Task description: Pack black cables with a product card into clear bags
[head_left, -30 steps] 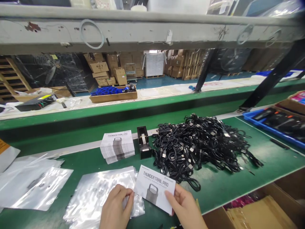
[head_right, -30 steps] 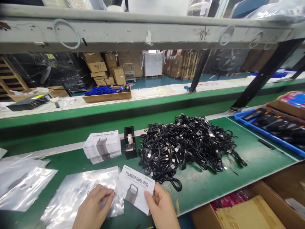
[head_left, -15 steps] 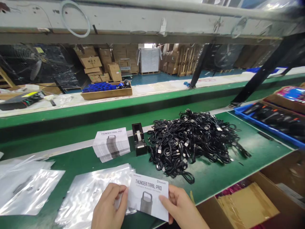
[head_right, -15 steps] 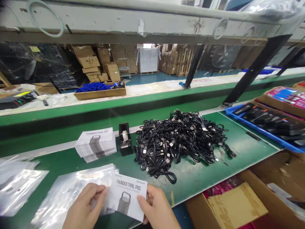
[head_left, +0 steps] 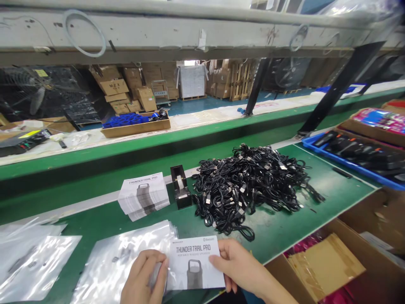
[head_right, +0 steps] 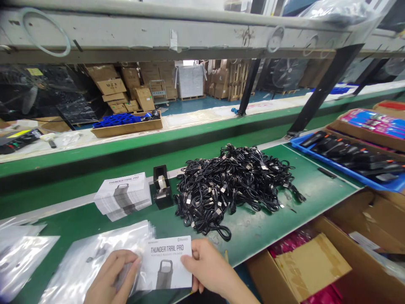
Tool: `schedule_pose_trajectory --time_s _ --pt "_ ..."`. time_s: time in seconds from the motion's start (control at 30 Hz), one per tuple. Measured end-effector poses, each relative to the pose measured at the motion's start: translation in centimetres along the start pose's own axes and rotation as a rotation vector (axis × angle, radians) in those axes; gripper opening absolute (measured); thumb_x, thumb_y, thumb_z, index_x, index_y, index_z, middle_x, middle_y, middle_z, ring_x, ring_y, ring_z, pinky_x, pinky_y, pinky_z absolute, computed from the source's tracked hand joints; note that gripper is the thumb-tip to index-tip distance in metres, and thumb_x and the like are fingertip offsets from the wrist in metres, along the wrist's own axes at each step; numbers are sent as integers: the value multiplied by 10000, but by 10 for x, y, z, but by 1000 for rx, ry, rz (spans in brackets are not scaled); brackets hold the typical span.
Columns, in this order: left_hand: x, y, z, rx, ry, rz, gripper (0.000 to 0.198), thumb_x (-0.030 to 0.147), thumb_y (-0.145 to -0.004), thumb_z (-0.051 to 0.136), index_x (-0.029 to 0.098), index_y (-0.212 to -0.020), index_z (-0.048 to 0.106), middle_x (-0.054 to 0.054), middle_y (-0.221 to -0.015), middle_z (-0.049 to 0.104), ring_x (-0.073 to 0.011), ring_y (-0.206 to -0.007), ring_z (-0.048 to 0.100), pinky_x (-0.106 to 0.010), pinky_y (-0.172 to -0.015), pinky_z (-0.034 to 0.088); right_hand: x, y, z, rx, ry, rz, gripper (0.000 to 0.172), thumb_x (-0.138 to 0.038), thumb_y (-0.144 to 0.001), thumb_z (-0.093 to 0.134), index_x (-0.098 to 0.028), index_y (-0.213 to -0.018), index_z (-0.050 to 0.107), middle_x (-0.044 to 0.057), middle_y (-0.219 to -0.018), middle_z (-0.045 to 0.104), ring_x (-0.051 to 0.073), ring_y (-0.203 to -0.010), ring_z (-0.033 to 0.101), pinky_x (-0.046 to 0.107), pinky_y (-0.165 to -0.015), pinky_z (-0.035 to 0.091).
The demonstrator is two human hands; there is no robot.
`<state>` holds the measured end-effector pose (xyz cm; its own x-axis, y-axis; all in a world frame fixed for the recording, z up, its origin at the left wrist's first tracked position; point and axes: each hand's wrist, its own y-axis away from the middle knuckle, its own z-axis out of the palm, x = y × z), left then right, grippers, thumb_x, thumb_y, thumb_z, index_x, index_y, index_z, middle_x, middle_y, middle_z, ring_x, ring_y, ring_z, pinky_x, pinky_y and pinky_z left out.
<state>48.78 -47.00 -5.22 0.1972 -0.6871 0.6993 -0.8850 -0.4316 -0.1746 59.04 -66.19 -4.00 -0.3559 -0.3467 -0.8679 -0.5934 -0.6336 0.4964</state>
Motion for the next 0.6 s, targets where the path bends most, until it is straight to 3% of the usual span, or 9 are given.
schedule_pose_trajectory --time_s 0.2,0.33,0.47,0.53,0.6 --pt "-21 6 15 109 -77 262 97 323 -772 529 254 -768 597 -42 -902 546 -223 -867 493 -359 -777 362 -6 -3 -12 46 47 -2 170 -264 -750 468 -123 -754 561 -63 -433 492 38 -318 446 97 -274 315" --pt "-23 10 19 111 -85 290 77 300 -773 531 244 -768 583 -52 -924 529 -227 -876 480 -364 -770 361 -7 -8 -14 -49 121 6 159 -249 -745 468 -129 -709 566 -62 -417 489 44 -321 451 100 -271 302" --pt "-21 10 19 118 -79 276 76 299 -769 534 248 -755 589 -50 -928 524 -227 -873 480 -366 -773 362 -3 -16 -7 -13 73 -28 204 -321 -752 505 -125 -722 553 -75 -395 469 45 -317 441 113 -287 303" --pt "-19 9 18 132 -56 276 77 302 -765 539 248 -758 594 -46 -927 521 -222 -872 486 -359 -774 367 -3 -18 0 -89 -13 -42 285 -401 -745 524 -118 -727 554 -64 -413 496 48 -335 462 126 -318 338" --pt "-15 7 14 141 -18 269 82 309 -762 544 247 -765 598 -42 -932 517 -213 -880 489 -344 -779 372 -6 -18 6 -269 -150 -48 361 -467 -710 558 -107 -709 567 -29 -487 561 58 -408 528 154 -409 423"
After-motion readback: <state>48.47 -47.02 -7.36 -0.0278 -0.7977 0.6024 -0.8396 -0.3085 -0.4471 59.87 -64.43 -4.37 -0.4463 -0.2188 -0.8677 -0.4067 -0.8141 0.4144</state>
